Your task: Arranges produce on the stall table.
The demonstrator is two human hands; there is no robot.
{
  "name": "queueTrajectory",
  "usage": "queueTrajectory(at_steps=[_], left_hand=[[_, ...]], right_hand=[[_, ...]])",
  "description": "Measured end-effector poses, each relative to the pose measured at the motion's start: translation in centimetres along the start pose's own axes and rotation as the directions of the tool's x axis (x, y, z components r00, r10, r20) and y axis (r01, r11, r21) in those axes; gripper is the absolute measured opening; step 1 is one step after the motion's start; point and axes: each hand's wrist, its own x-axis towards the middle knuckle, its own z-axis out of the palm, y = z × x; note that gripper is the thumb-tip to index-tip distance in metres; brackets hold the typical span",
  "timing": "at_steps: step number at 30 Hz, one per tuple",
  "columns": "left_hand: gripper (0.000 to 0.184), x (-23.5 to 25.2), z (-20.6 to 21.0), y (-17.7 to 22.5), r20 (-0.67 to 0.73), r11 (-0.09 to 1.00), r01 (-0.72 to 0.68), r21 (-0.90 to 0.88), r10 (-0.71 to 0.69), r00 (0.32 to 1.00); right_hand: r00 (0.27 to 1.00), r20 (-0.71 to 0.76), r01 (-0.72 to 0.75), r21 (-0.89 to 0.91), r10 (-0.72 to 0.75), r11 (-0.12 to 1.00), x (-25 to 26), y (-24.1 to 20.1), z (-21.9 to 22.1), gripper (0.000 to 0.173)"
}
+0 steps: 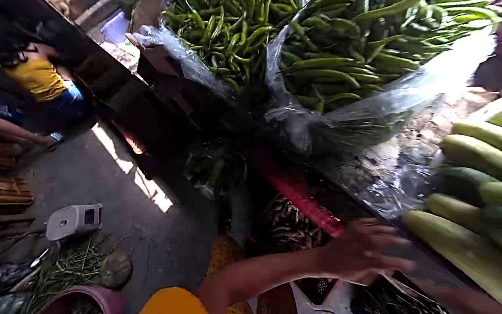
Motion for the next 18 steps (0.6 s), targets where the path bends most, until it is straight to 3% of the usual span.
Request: queueTrajectory(at_steps=[2, 3, 4, 6, 7, 8, 9, 10, 12, 14, 18], left_hand=[[0.015, -7.9, -6.0, -3.2, -0.041, 0.965, 0.247, 0.087, -0.244, 0.969], [0.02, -12.0, -9.2, -5.1, -0.026, 0.886, 0.428, 0.179, -0.43, 0.902], [0.023, -15.9, -12.6, -7.3, -0.015, 0.742, 0.614, 0.27, -0.634, 0.773], [0.037, -22.1, -19.6, -11.9, -0.094, 0.292, 0.888, 0.356, -0.934, 0.345], [0.044, -24.7, -22.9, -14.5, -0.185, 0.089, 0.931, 0.355, -0.969, 0.163], [0.05, -26.2, -26.1, -16.8, -0.254, -0.06, 0.938, 0.342, -0.967, 0.031], [0.055, -27.5, -28.9, -19.0, -0.3, -0.146, 0.923, 0.356, -0.953, -0.035], [0.059, -28.7, -31.6, -21.0, -0.325, -0.19, 0.904, 0.382, -0.944, -0.061], [0.062, -30.0, -35.9, -24.8, -0.375, -0.203, 0.877, 0.435, -0.927, -0.028], [0.064, -30.4, -39.0, -28.6, -0.38, -0.218, 0.84, 0.496, -0.925, -0.016], [0.071, -29.0, -43.5, -34.9, -0.192, -0.21, 0.745, 0.633, -0.975, -0.113]], right_hand=[[0.951, 0.267, -0.194, 0.12, 0.157, 0.974, -3.3, -2.5, 8.0, 0.025], [0.884, 0.391, -0.334, 0.144, 0.257, 0.931, -4.9, -3.1, 12.1, 0.027], [0.757, 0.543, -0.488, 0.101, 0.362, 0.867, -6.3, -3.3, 15.8, 0.031], [0.404, 0.771, -0.671, -0.115, 0.492, 0.732, -7.8, -3.0, 22.7, 0.035], [0.301, 0.814, -0.68, -0.183, 0.498, 0.71, -8.2, -2.4, 26.1, 0.036], [0.233, 0.836, -0.692, -0.216, 0.497, 0.688, -8.4, -1.8, 29.6, 0.034], [0.195, 0.842, -0.719, -0.226, 0.503, 0.657, -8.6, -1.0, 33.1, 0.033], [0.15, 0.84, -0.754, -0.245, 0.522, 0.61, -8.6, -0.4, 36.7, 0.033], [0.035, 0.839, -0.794, -0.307, 0.543, 0.525, -7.5, 0.4, 44.5, 0.037], [-0.025, 0.832, -0.777, -0.365, 0.554, 0.513, -5.6, 0.6, 52.0, 0.044], [0.047, 0.742, -0.831, -0.343, 0.669, 0.438, -3.6, 0.6, 65.1, 0.059]])
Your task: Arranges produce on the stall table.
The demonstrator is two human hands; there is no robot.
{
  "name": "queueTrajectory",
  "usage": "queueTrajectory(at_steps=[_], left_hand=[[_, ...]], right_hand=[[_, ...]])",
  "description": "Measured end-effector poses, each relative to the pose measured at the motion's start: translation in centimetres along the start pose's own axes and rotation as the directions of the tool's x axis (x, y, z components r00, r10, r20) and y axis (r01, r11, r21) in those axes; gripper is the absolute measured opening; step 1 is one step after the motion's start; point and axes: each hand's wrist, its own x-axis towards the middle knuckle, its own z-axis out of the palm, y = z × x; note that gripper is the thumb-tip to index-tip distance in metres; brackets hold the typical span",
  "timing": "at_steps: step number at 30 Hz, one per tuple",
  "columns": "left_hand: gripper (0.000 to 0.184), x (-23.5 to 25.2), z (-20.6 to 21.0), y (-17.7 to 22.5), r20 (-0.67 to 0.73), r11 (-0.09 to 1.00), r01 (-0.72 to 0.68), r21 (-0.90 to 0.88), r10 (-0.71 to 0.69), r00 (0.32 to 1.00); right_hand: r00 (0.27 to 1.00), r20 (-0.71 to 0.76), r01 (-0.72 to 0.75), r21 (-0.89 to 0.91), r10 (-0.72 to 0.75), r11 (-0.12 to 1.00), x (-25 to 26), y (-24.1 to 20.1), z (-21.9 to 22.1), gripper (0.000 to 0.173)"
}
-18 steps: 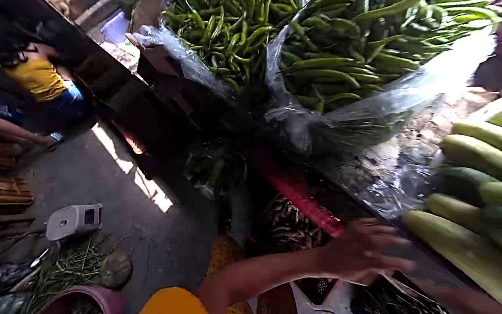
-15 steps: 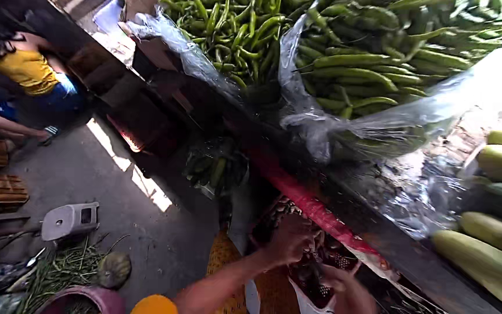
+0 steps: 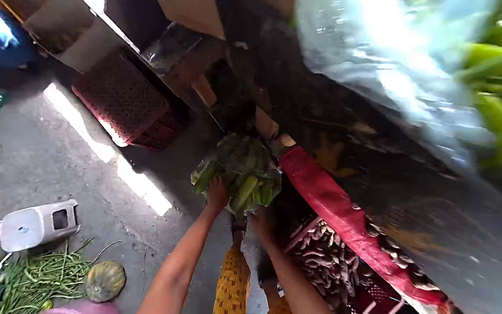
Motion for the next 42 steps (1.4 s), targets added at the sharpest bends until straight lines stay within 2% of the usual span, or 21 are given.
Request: queueTrajectory(at_steps=[3, 5, 8, 10, 11, 12, 14, 16, 17, 20, 22, 27, 29, 32, 36, 38, 42], left_hand=[[0.077, 2.9, -1.2, 0.1, 0.13, 0.995, -0.049, 0.085, 0.037, 0.991], [0.08, 3.6, -1.7, 0.0, 0.191, 0.994, -0.043, 0.099, 0.024, 0.981], [0.087, 3.4, -3.1, -0.5, 0.285, 1.0, 0.019, 0.011, -0.021, 0.958], [0.078, 3.0, -4.3, -0.4, 0.344, 0.99, 0.064, -0.123, -0.018, 0.939], [0.071, 2.6, -4.9, -0.6, 0.371, 0.963, 0.101, -0.249, -0.002, 0.929], [0.064, 2.1, -5.2, -1.1, 0.388, 0.903, 0.155, -0.401, 0.015, 0.921], [0.047, 0.9, -4.7, -3.0, 0.406, 0.676, 0.263, -0.689, 0.059, 0.912], [0.038, -0.1, -2.8, -4.8, 0.389, 0.434, 0.3, -0.85, 0.132, 0.912], [0.041, -0.4, -1.5, -5.6, 0.373, 0.38, 0.288, -0.879, 0.169, 0.913], [0.066, 0.1, 1.7, -6.3, 0.318, 0.417, 0.205, -0.885, 0.223, 0.921], [0.077, 0.4, 2.5, -5.4, 0.308, 0.426, 0.182, -0.886, 0.248, 0.919], [0.066, 1.7, 4.6, -3.7, 0.236, 0.399, 0.124, -0.909, 0.247, 0.94], [0.069, 2.0, 5.0, -3.2, 0.228, 0.432, 0.105, -0.896, 0.243, 0.943], [0.078, 1.0, 4.9, -2.9, 0.235, 0.493, 0.087, -0.865, 0.246, 0.94], [0.088, -2.3, 5.3, -1.4, 0.179, 0.53, 0.041, -0.847, 0.212, 0.961], [0.093, -4.8, 5.8, -0.7, 0.13, 0.571, -0.007, -0.821, 0.199, 0.971], [0.083, -9.8, 5.4, 0.5, 0.097, 0.61, -0.001, -0.792, 0.127, 0.987]], right_hand=[[0.989, -0.13, -0.046, 0.218, 0.076, 0.975, 5.3, -2.4, 3.4, 0.077], [0.969, -0.21, -0.058, 0.324, 0.131, 0.944, 7.5, -2.8, 4.7, 0.081], [0.932, -0.301, -0.065, 0.407, 0.201, 0.911, 8.3, -1.7, 5.2, 0.065], [0.932, -0.328, 0.038, 0.51, 0.153, 0.859, 7.7, -0.5, 4.8, 0.056], [0.937, -0.328, 0.096, 0.569, 0.118, 0.817, 7.3, 0.0, 4.5, 0.054], [0.939, -0.33, 0.137, 0.618, 0.097, 0.774, 7.1, 0.3, 4.3, 0.053], [0.951, -0.296, 0.153, 0.707, 0.093, 0.691, 7.1, 0.4, 3.9, 0.051], [0.961, -0.262, 0.154, 0.772, 0.089, 0.616, 7.7, 0.1, 4.1, 0.047], [0.968, -0.24, 0.153, 0.802, 0.076, 0.578, 8.1, -0.1, 4.3, 0.048], [0.974, -0.22, 0.164, 0.84, 0.048, 0.517, 9.0, -0.8, 5.4, 0.05], [0.973, -0.228, 0.18, 0.832, 0.026, 0.525, 9.3, -0.6, 5.8, 0.055], [0.963, -0.266, 0.206, 0.821, 0.038, 0.533, 9.9, -0.1, 5.8, 0.054], [0.956, -0.283, 0.209, 0.837, 0.073, 0.505, 10.2, -0.2, 5.5, 0.05], [0.959, -0.272, 0.194, 0.838, 0.083, 0.51, 9.6, 0.1, 5.2, 0.054], [0.965, -0.251, 0.158, 0.793, 0.079, 0.588, 7.0, 0.9, 4.2, 0.067], [0.967, -0.239, 0.135, 0.783, 0.094, 0.607, 4.8, 1.2, 3.6, 0.065], [0.986, -0.148, 0.064, 0.774, 0.081, 0.63, 0.0, 1.6, 2.4, 0.057]])
